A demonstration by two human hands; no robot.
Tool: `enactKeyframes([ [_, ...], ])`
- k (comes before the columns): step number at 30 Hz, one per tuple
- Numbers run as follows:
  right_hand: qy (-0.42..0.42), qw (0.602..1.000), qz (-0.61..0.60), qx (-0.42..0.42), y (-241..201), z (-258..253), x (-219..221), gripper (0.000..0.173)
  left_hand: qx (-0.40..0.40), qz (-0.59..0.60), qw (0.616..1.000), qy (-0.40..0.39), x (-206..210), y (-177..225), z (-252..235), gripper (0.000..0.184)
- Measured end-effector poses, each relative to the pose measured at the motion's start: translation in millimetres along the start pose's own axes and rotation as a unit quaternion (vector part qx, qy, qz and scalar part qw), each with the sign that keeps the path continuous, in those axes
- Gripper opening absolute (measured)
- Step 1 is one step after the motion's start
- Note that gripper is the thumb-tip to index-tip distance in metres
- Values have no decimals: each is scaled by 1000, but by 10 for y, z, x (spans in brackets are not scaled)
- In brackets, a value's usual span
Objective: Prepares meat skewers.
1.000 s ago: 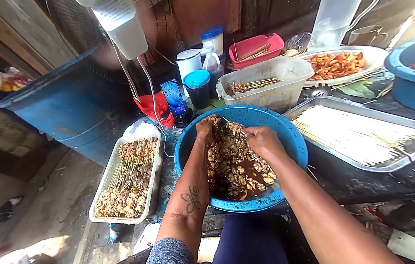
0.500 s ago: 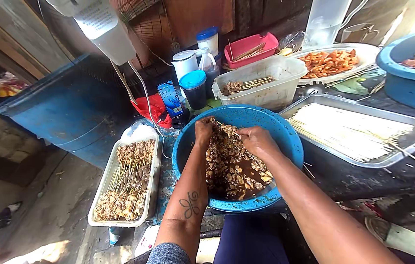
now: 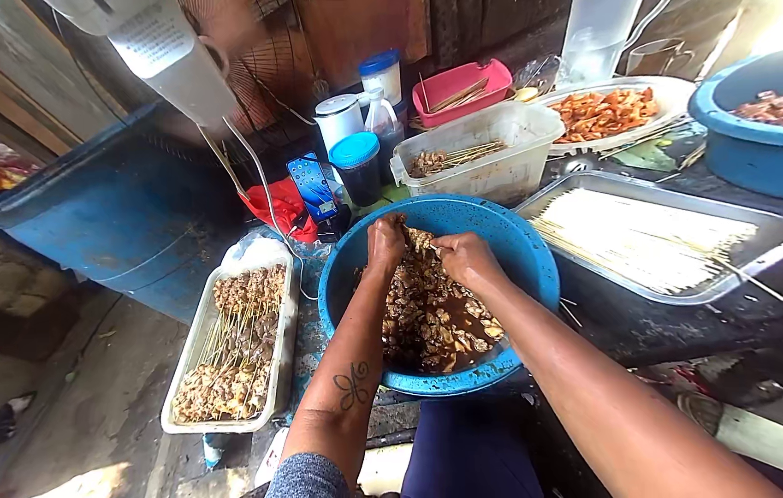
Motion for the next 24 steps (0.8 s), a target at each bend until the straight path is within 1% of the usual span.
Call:
enactKeyframes([
  [2, 10, 1000, -1, -12, -48, -8, 11, 33, 7, -10, 1000, -9, -4, 81, 25, 28],
  [4, 20, 1000, -10, -13, -90, -30, -9, 34, 36, -10, 999, -11, 17, 196, 59, 29],
  [6, 32, 999, -33, -6, -78, -41, -31, 34, 59, 55, 997, -9, 19, 168, 29, 30],
  [8, 52, 998, -42, 5, -56, -47, -70, 34, 42, 114, 992, -29, 26, 82, -63, 32],
  [9, 62, 997, -40, 9, -34, -41, -89, 34, 18, 97, 994, -36, 20, 56, -87, 31],
  [11, 76, 996, -31, 21, 19, -20, -146, 34, -39, -25, 999, -24, -5, 23, -83, 26],
  [13, 76, 997, -24, 24, 51, 1, -173, 35, -106, -168, 980, -31, 21, -17, -16, 25],
  [15, 70, 997, -15, 19, 39, 18, -173, 34, -153, -242, 957, -50, 104, -96, 49, 24],
  [16, 65, 998, -10, 19, 29, 28, -173, 34, -170, -254, 951, -55, 148, -138, 66, 24],
  [20, 56, 998, -2, 20, 23, 55, -178, 34, -217, -204, 953, -57, 231, -273, 29, 25],
  [22, 49, 999, 4, 21, 30, 56, -177, 34, -213, -160, 963, -46, 223, -354, -9, 25],
  [24, 45, 999, 7, 20, 26, 53, -166, 34, -194, -64, 979, -11, 150, -434, -62, 22],
])
Point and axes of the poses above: each hand's wrist, its own z-axis away from the middle knuckle, its own x-axis out of the palm, y = z × x, the point moved 4 cm from there along -z, towards the middle knuckle, and after that the axes turned 7 degrees about z, right-handed, at the moved point
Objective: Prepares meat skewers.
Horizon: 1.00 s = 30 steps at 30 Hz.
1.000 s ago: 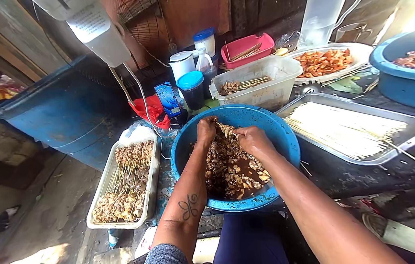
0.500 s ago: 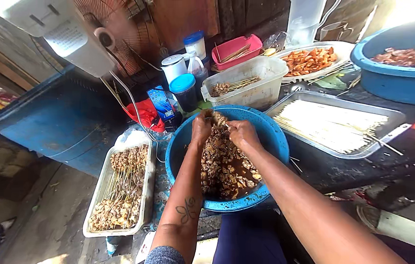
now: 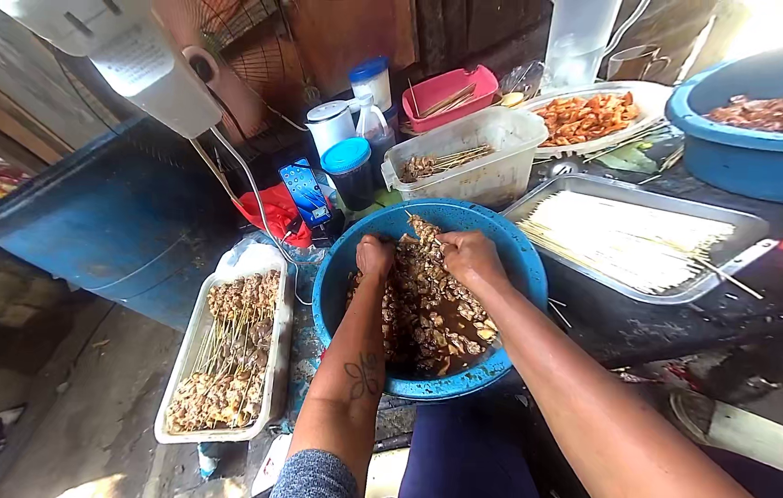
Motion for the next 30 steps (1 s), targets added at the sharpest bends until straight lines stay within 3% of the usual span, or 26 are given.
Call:
enactKeyframes([
  [3, -5, 1000, 10, -2, -19, 3, -1, 34, 32, 174, 984, 14, -119, -65, -93, 20],
  [5, -12, 1000, 19, -4, -15, -1, 10, 34, 17, 303, 953, 5, -124, -82, -77, 18],
  [10, -14, 999, 28, -28, -15, 0, 36, 33, -141, 611, 778, -41, -70, 34, 43, 23],
  [12, -21, 999, 32, -27, -9, -5, 39, 33, -148, 654, 740, -51, -60, 53, 40, 11],
  [13, -23, 999, 33, -27, -4, -7, 42, 32, -141, 661, 736, -49, -48, 48, 27, 8],
  [17, -27, 998, 36, -36, 10, -21, 77, 31, -91, 622, 776, -47, -20, 16, 8, 34],
  [22, -38, 998, 44, -38, -1, -1, 76, 31, -60, 580, 812, -29, -22, 32, 18, 11],
  [24, -40, 998, 44, -38, -1, 4, 78, 31, -44, 565, 823, -27, -14, 34, 12, 10],
  [27, -39, 998, 43, -36, -14, 19, 61, 31, -51, 582, 811, -24, -41, 84, 47, 16],
  [30, -30, 998, 39, -46, -21, 29, 45, 31, -74, 602, 795, -23, -83, 122, 91, 9],
])
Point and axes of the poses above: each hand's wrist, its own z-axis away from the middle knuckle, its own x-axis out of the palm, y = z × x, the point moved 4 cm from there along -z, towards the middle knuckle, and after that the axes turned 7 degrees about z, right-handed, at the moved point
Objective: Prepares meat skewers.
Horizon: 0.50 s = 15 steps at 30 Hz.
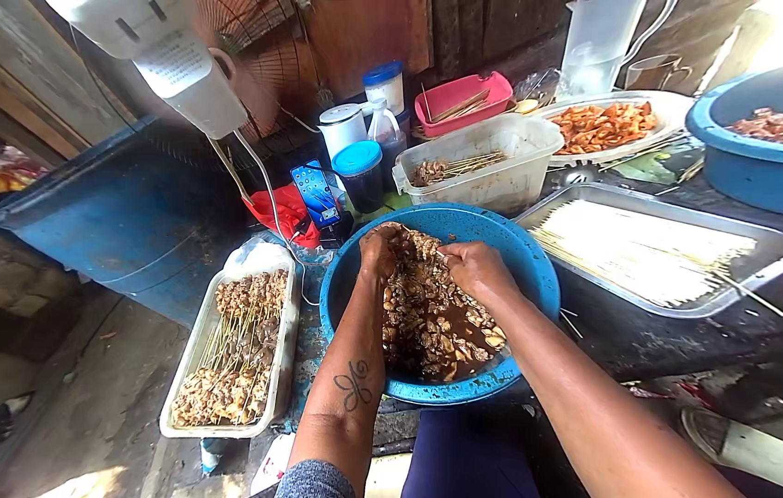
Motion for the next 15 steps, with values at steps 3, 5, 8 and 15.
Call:
enactKeyframes([
  [3, 7, 1000, -3, -6, -8, 0, -3, 31, -4, -6, 1000, 10, 17, 13, 35, 16],
  [5, 9, 1000, -5, -8, -5, -2, 3, 31, 6, -16, 1000, 4, 23, -3, 24, 16],
  [8, 2, 1000, 0, -4, 12, -11, 21, 31, 54, -70, 996, -33, 20, -35, -18, 16],
  [15, -1, 1000, -5, 19, 61, -50, 57, 32, 172, -315, 930, -86, 62, 3, -5, 22],
])
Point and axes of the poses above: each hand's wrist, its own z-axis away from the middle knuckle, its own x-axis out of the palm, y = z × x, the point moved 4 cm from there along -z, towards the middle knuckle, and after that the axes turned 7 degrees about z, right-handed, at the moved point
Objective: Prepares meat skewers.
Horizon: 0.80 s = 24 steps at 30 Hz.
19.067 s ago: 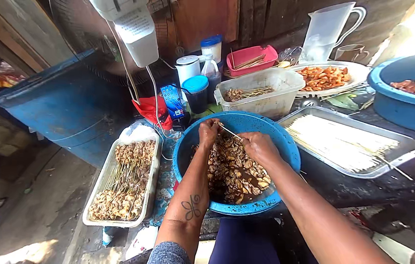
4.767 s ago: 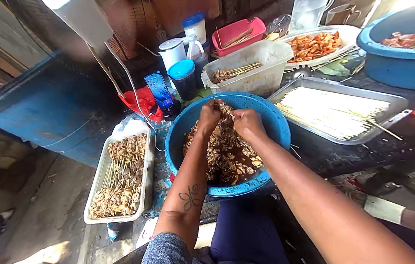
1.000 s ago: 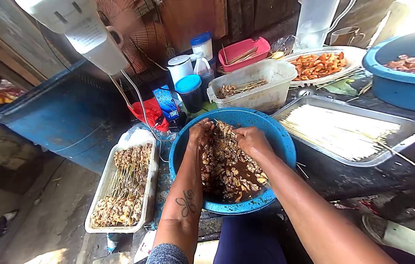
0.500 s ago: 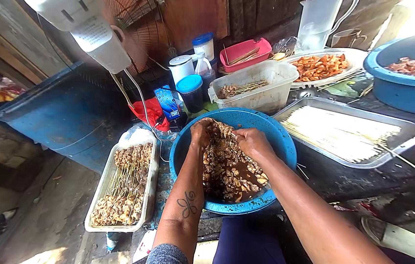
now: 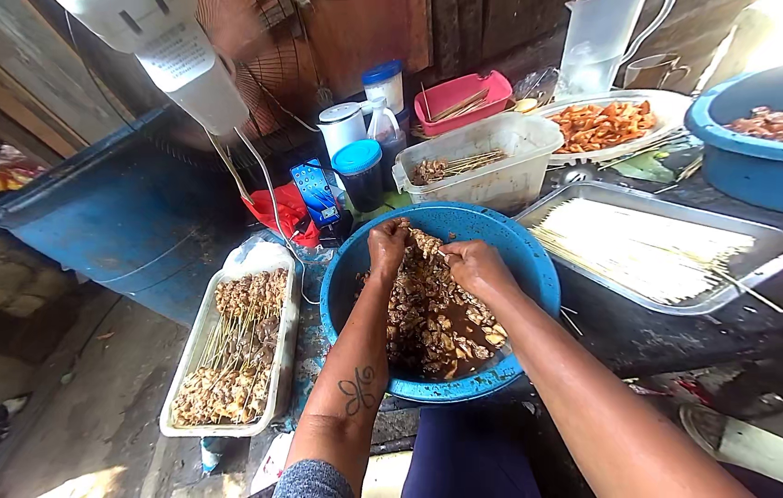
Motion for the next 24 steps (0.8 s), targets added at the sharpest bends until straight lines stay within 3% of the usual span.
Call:
enactKeyframes([
  [4, -8, 999, -37, 6, -2, 8, 6, 32, 42, -126, 991, -22, -4, 140, 32, 24],
  [11, 16, 997, -76, 31, -28, 14, 10, 33, 103, -242, 962, -68, 184, 346, 182, 25],
  [15, 61, 993, -87, 49, -12, 2, -52, 33, 92, -118, 983, -103, 231, 245, 125, 35],
  [17, 105, 989, -88, 59, 23, -14, -118, 33, 49, -65, 984, -161, 356, 209, 196, 43],
  [18, 127, 985, -100, 63, 59, -30, -147, 34, 38, -73, 976, -203, 419, 209, 253, 37],
  [21, 169, 970, -161, 73, 148, -75, -147, 35, 58, -198, 905, -372, 649, 254, 521, 15],
  [24, 165, 970, -169, 63, 133, -59, -136, 34, 57, -392, 798, -454, 927, 147, 755, 21],
])
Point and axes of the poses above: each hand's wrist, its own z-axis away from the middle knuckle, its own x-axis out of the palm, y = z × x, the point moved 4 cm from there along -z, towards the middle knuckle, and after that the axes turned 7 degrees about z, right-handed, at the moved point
